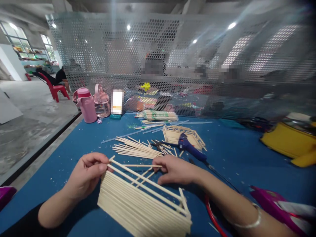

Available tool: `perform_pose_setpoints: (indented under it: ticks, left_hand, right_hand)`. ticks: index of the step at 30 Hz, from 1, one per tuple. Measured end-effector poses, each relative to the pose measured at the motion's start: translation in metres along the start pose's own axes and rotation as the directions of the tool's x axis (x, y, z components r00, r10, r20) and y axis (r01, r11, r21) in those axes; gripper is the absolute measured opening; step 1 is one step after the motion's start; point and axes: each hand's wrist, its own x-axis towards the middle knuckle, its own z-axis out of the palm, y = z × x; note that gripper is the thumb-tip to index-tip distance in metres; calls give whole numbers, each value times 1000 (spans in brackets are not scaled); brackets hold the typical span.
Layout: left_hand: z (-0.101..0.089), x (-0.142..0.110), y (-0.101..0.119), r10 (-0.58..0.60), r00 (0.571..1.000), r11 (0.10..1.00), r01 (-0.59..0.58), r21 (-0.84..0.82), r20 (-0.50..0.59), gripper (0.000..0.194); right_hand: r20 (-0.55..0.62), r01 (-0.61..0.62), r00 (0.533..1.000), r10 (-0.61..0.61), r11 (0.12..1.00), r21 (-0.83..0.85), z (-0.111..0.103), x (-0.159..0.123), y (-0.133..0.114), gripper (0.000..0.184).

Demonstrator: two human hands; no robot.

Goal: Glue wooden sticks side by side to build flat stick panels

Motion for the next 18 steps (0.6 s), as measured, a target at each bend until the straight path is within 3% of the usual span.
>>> perform_pose_setpoints:
  ticks: [2, 9, 13, 18]
  left_hand:
    - [-3, 0, 7, -9, 1000, 1000, 10, -7, 24, 17]
    - [0, 1, -3, -62, 992, 998, 61, 20, 107, 17]
    - [5, 3, -13, -128, 990, 990, 124, 65, 51, 21]
    - [15, 5, -19, -189, 978, 981, 192, 22, -84, 27]
  right_hand:
    - [18, 32, 999, -31, 999, -30, 5, -3, 2, 10]
    - [-116, 2, 993, -15, 993, -116, 15, 10, 2, 13]
    - [-146, -46, 989, 22, 985, -164, 17, 15, -1, 12]
    - [-293, -250, 935, 197, 956, -156, 27, 33, -6, 22]
